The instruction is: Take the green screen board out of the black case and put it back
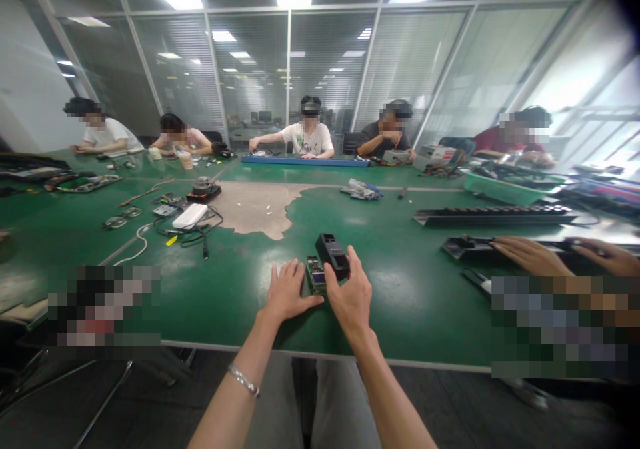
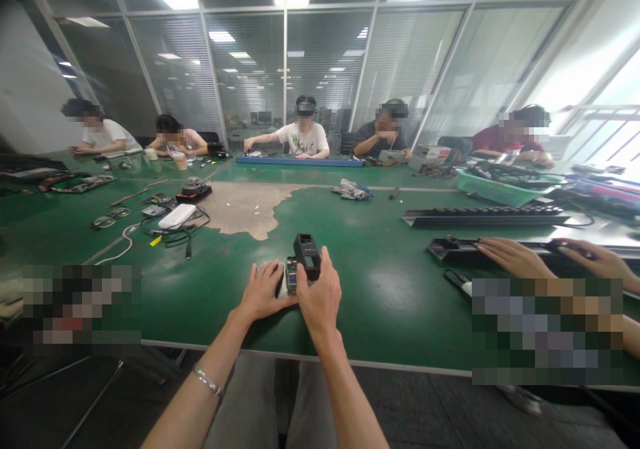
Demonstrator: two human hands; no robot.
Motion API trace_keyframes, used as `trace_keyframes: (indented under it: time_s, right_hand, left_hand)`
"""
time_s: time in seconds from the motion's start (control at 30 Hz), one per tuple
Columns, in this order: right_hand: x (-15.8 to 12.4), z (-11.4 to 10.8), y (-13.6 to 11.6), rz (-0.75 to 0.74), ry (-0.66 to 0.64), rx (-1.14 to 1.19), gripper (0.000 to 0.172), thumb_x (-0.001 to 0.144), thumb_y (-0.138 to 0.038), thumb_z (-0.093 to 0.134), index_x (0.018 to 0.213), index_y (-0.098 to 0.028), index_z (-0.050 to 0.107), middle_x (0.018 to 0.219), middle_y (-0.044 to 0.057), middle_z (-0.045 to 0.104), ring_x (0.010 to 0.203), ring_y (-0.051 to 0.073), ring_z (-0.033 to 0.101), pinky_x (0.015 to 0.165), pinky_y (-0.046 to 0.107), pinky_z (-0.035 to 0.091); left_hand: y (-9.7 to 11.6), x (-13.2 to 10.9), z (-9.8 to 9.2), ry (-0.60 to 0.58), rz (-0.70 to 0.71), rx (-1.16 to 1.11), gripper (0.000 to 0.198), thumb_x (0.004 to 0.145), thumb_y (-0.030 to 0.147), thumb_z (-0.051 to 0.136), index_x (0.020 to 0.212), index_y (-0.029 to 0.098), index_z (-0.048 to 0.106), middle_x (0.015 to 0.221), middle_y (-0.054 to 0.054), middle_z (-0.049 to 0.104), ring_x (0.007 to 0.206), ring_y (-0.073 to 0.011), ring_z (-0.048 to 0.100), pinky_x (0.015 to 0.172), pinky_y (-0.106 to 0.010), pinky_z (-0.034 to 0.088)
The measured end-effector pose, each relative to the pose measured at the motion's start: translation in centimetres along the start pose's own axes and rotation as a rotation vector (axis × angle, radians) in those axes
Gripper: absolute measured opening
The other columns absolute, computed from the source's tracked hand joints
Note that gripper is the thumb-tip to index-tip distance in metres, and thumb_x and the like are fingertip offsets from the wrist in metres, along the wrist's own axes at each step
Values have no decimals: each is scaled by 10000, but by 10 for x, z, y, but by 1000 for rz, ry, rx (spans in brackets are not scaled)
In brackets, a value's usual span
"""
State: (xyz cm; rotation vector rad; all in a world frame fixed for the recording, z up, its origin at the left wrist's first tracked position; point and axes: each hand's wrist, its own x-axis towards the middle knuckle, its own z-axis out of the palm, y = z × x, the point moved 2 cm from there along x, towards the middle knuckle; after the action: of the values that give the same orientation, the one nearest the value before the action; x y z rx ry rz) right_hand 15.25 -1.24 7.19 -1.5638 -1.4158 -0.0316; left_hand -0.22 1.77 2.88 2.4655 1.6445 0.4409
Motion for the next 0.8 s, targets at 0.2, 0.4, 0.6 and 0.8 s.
trace_keyframes:
  time_s: [0.2,0.4,0.6,0.8]
  right_hand:
    - [-6,-4,38,78,-26,-97,646,861,-442,516,1395,-84,455,1329,186,586,1170,304,575,988,435,441]
    - [-18,5,51,76,-52,-93,665,865,-463,516,1400,-74,447,1323,204,586,1170,306,578,981,439,444]
    - [-21,9,58,51,-79,-132,648,872,-419,515,1408,-65,428,1331,202,578,1164,306,572,984,440,444]
    - [-24,13,63,-4,-70,-141,637,876,-417,508,1398,-61,426,1300,219,581,1185,303,542,989,457,434]
  left_hand:
    - [1,-1,-1,3,-2,-6,936,765,806,491,1461,198,344,1566,-148,291,1449,-319,222,1177,-568,70]
    - [1,0,-1,-11,-6,8,923,771,807,487,1467,218,345,1567,-136,296,1446,-326,229,1172,-574,67]
    - [0,1,-1,-12,9,13,874,804,795,463,1463,229,360,1563,-138,305,1442,-328,238,1165,-584,88]
    - [0,0,-1,-9,17,19,840,816,791,450,1453,248,380,1565,-118,307,1439,-325,246,1168,-582,82]
